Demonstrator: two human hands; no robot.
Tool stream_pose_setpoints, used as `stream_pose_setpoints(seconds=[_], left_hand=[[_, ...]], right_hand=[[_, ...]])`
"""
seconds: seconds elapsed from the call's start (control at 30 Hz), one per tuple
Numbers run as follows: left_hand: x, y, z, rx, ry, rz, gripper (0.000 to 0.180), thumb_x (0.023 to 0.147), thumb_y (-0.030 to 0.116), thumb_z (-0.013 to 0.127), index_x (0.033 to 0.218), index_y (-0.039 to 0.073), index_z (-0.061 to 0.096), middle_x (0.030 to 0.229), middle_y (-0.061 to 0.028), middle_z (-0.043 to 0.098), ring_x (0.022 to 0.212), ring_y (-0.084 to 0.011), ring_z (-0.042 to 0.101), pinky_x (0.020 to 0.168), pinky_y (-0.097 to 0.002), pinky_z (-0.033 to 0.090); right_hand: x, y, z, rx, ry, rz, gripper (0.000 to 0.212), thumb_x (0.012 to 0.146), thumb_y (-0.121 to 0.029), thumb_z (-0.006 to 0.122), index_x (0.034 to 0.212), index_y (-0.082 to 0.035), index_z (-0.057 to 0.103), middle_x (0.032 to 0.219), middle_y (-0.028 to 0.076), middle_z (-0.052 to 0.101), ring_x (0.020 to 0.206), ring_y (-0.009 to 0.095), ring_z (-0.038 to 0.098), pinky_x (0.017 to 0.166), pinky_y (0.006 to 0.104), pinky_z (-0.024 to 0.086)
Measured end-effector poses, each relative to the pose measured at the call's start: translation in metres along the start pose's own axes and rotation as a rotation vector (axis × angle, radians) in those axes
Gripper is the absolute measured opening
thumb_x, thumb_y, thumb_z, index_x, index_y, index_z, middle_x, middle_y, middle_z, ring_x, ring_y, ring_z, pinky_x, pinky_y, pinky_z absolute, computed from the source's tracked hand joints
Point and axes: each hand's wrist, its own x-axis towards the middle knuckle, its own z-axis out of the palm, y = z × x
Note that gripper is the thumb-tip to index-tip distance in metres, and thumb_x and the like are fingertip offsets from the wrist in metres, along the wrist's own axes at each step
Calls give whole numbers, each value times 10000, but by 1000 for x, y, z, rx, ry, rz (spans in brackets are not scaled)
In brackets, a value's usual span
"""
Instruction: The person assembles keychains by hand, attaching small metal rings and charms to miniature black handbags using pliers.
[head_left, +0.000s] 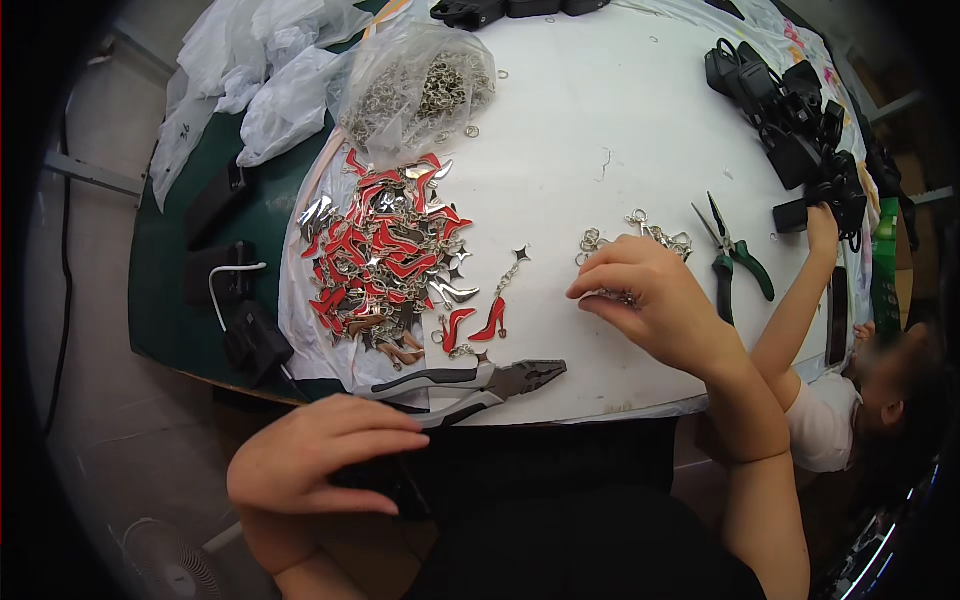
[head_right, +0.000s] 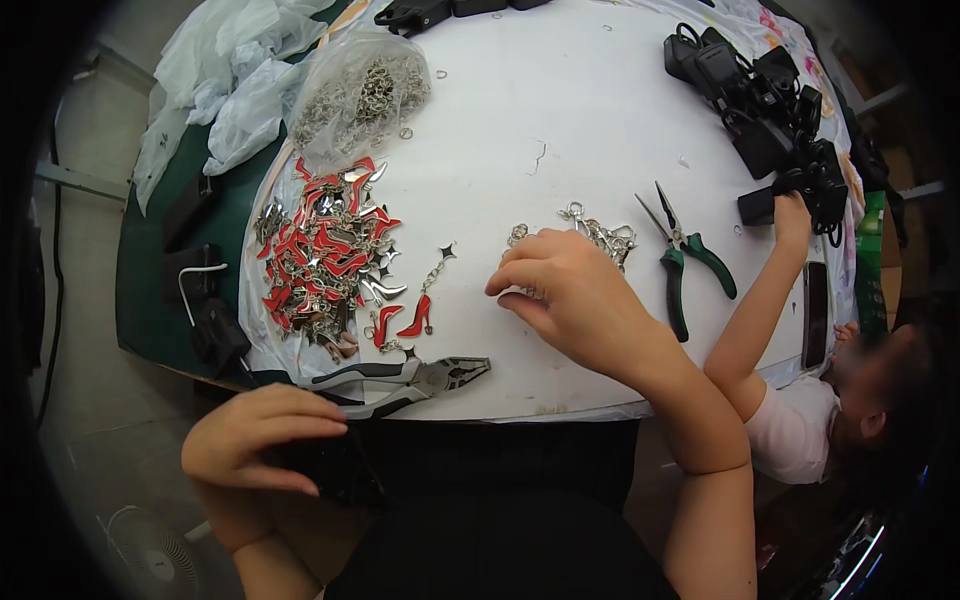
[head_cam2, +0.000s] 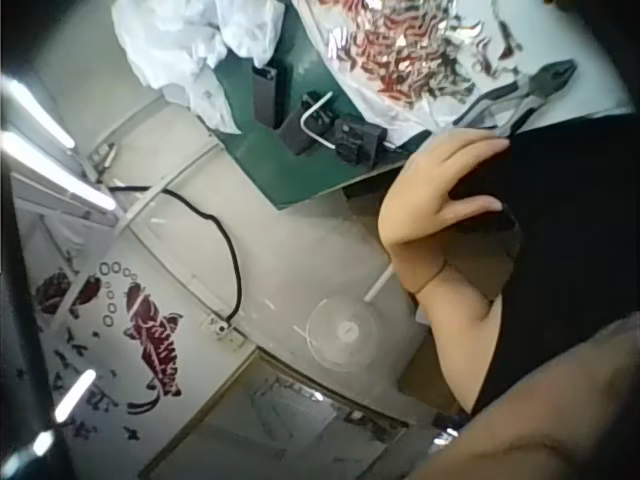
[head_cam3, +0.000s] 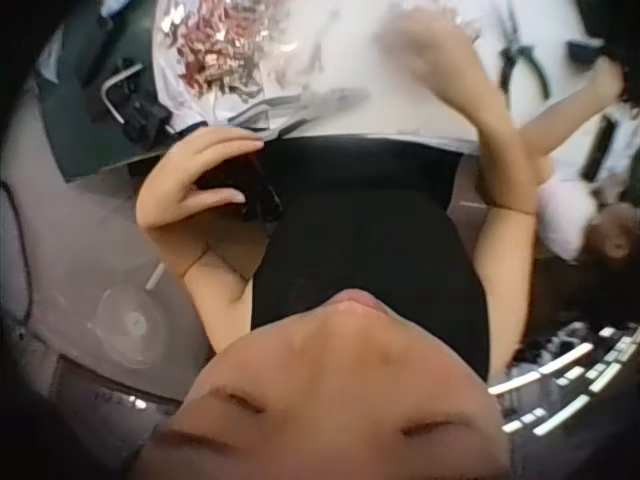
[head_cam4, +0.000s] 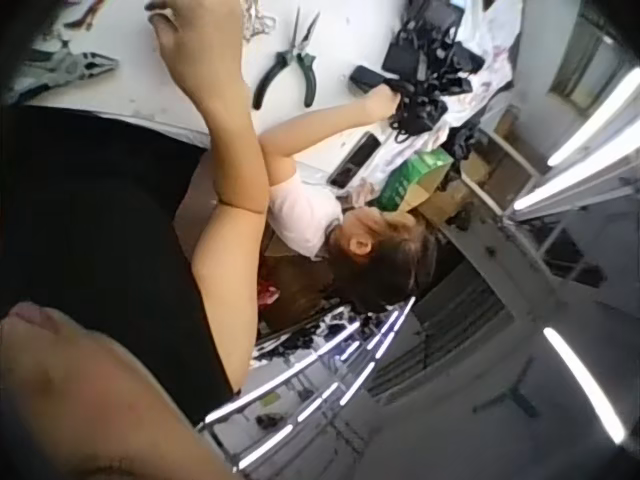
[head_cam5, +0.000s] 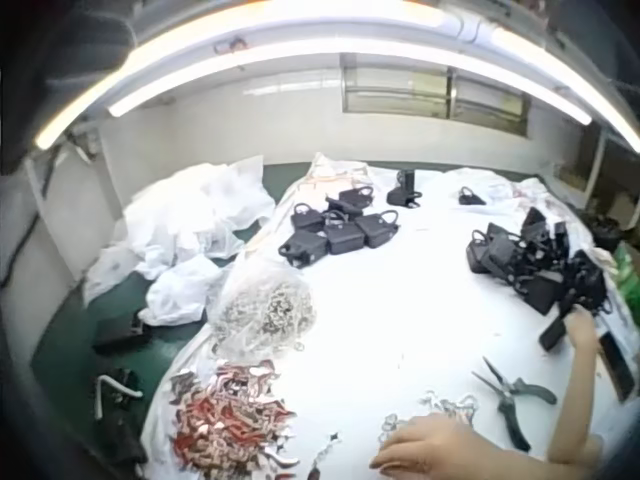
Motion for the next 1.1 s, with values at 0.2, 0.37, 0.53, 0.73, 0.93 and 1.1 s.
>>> stream_pose_setpoints(seconds=[0.2, 0.37, 0.53, 0.73, 0.93, 1.1], left_hand=[[112, -9, -72, 67, 170, -64, 429, 804, 215, 801, 1164, 24, 666, 1153, -125, 685, 1088, -245, 648, 956, -368, 486], [242, -49, -123, 100, 502, -80, 331, 944, 263, 651, 1158, 10, 661, 1123, -100, 691, 1019, -185, 641, 930, -339, 483], [354, -124, -230, 119, 1045, -115, 389, 901, 312, 663, 1173, 34, 663, 1106, -161, 693, 1059, -274, 645, 898, -364, 487], [434, -149, -304, 332, 936, -491, 877, 739, 766, 632, 1359, 148, 573, 1302, -229, 583, 1282, -371, 499, 1058, -521, 354], [450, -159, -275, 534, 985, -498, 520, 821, 587, 640, 1226, 261, 639, 1180, -44, 673, 1251, -318, 508, 898, -724, 312], [417, -152, -276, 598, 866, -171, 316, 784, 323, 676, 1073, 195, 694, 908, -1, 660, 1029, -257, 564, 844, -566, 423]], right_hand=[[10, 10, 8, -30, 60, -96, 111, 795, -79, 755, 893, -52, 709, 888, 57, 678, 846, 246, 617, 777, 363, 471], [10, 23, -3, -14, 349, -99, 90, 794, -81, 754, 855, -58, 692, 830, 49, 672, 765, 231, 612, 734, 347, 457], [10, 19, 4, 16, 380, -193, 90, 799, -85, 753, 857, -70, 686, 814, 29, 653, 745, 204, 602, 728, 334, 461], [7, 21, 5, 39, 378, -227, 109, 813, -108, 750, 871, -71, 665, 796, 8, 607, 736, 173, 585, 754, 316, 475], [4, 27, 6, 60, 372, -206, 100, 835, -120, 733, 879, -65, 662, 803, 9, 607, 760, 160, 598, 780, 311, 480], [6, 20, 10, 94, 357, -246, 99, 844, -127, 727, 885, -68, 659, 806, 8, 610, 773, 160, 603, 788, 312, 472]])
